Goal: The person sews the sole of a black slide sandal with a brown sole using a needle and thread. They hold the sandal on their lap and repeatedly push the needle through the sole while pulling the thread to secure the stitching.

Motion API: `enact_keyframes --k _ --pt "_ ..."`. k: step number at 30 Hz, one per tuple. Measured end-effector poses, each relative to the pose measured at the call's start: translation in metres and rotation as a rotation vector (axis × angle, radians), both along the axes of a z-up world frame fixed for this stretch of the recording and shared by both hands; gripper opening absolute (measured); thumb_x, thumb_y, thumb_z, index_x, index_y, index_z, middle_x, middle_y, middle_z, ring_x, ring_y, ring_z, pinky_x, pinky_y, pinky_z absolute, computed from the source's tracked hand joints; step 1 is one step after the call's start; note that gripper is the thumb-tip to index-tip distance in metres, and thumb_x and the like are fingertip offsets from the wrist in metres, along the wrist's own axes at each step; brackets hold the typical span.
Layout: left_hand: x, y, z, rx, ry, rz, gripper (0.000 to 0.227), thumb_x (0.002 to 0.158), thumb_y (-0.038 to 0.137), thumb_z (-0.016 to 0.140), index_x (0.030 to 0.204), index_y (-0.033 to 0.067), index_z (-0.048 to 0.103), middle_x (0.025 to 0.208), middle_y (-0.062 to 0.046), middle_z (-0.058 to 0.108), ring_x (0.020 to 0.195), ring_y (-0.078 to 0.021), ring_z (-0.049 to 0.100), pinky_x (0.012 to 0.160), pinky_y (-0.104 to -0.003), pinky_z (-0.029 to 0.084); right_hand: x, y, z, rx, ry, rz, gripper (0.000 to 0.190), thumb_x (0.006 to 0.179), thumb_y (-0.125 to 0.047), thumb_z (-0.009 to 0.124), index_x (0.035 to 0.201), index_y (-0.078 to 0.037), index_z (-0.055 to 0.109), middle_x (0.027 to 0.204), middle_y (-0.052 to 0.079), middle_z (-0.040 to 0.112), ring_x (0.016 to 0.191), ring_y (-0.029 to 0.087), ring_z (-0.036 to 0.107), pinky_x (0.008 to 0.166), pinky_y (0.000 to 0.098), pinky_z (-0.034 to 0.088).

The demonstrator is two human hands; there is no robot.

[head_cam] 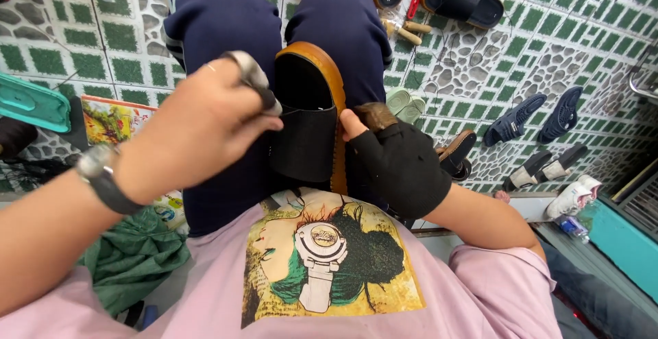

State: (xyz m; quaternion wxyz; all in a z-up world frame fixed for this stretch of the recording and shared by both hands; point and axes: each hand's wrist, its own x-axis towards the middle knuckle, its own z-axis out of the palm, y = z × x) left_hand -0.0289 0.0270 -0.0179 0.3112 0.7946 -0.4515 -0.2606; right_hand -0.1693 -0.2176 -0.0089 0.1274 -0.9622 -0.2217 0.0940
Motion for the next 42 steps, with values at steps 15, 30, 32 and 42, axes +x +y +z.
enact_keyframes --k 15,30,32,42 --pt "0.003 -0.03 -0.023 0.0 0.247 -0.02 0.019 0.084 0.007 0.061 0.093 0.0021 0.044 0.079 -0.019 0.058 0.071 -0.0443 0.054 0.057 -0.051 0.04 0.013 -0.011 0.008 0.237 0.122 -0.194 0.045 0.102 -0.012 0.066 0.142 -0.014 0.045 0.11 0.017 0.066 0.071 0.03 0.061 0.054 0.0397 0.044" --pt "-0.023 -0.017 -0.007 -0.139 -0.315 0.083 0.04 0.087 -0.012 0.049 0.121 0.0027 0.065 0.085 -0.015 0.048 0.075 -0.0313 0.043 0.062 -0.04 0.045 0.013 -0.011 0.008 1.013 0.676 -0.403 0.015 0.091 -0.012 0.057 0.089 -0.001 0.066 0.082 0.009 0.066 0.072 0.017 0.063 0.064 0.027 0.052" --pt "-0.025 -0.017 -0.005 -0.134 -0.285 0.1 0.034 0.09 -0.008 0.051 0.12 0.0007 0.065 0.086 -0.016 0.048 0.077 -0.0338 0.046 0.066 -0.041 0.047 0.011 -0.013 -0.004 0.433 -0.011 -0.204 0.03 0.099 -0.011 0.067 0.127 -0.011 0.059 0.095 0.012 0.067 0.073 0.03 0.062 0.066 0.0404 0.049" --pt "-0.017 0.044 -0.049 -0.108 -0.358 0.148 0.022 0.082 -0.01 0.059 0.063 -0.0007 0.052 0.072 -0.016 0.05 0.072 -0.036 0.049 0.051 -0.042 0.04 -0.053 -0.175 -0.058 0.681 0.749 -0.756 0.013 0.094 -0.007 0.051 0.102 -0.004 0.061 0.097 0.011 0.066 0.091 0.022 0.066 0.083 0.034 0.057"
